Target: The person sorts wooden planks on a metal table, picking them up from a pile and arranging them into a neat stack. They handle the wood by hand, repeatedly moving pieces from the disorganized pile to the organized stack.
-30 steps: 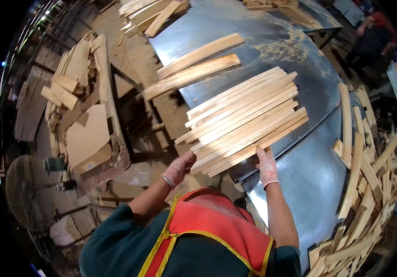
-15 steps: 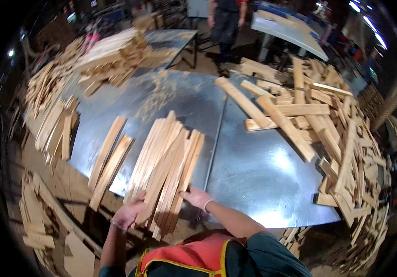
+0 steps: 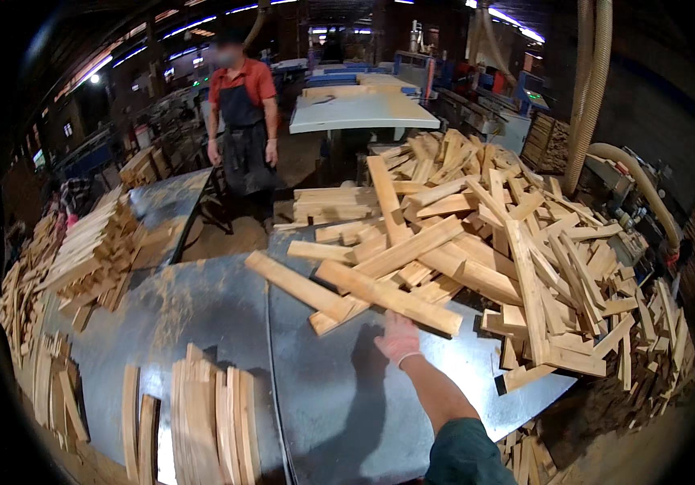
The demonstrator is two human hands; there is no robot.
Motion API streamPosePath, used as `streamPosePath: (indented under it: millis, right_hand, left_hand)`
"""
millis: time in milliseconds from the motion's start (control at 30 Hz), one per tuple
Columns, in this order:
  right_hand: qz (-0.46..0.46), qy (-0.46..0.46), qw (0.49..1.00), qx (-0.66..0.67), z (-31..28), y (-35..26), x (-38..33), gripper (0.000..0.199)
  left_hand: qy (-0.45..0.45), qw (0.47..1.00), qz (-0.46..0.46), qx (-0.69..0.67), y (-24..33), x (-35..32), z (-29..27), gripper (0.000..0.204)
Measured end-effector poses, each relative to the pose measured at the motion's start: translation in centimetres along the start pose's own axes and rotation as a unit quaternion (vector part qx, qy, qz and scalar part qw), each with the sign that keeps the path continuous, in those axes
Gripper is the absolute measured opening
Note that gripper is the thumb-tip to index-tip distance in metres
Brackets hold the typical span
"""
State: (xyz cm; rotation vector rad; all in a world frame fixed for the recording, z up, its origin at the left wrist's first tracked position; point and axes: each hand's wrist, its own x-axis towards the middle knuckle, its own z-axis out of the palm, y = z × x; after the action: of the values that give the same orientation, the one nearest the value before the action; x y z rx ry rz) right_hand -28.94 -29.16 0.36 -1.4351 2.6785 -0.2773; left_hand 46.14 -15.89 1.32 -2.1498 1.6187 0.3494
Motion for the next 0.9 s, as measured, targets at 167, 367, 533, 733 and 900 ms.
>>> streamPosePath:
  millis: [167,367,533,733,900]
  right_hand:
    - [0.057,-0.008,0.991,-0.121,-3.2,8.2,3.4,0.099]
    - [-0.009,-0.208,0.948,0.24,-3.8,6.0,0.3,0.087]
    - [-0.107,-0.51,0.706,0.48,-2.8,1.0,-4.5,0.086]
    - [-0.224,-0.033,0.974,-0.009,1.5,-6.8,9.2,0.095]
    - [-0.148,-0.182,0.963,0.133,2.3,-8.7,10.0,0.083]
  left_hand:
    - [-0.026,0.977,0.123,-0.171,16.9,-3.9,-9.4,0.06]
    - [-0.017,0.873,0.419,-0.25,34.0,-4.6,-6.5,0.069]
    - [-0.493,0.455,0.171,-0.722,45.8,-5.1,-8.8,0.037]
    - [-0.317,0.596,0.072,-0.734,43.1,-1.6,-4.1,0.034]
    - [-0.314,0.565,0.072,-0.759,38.8,-0.4,-3.8,0.04]
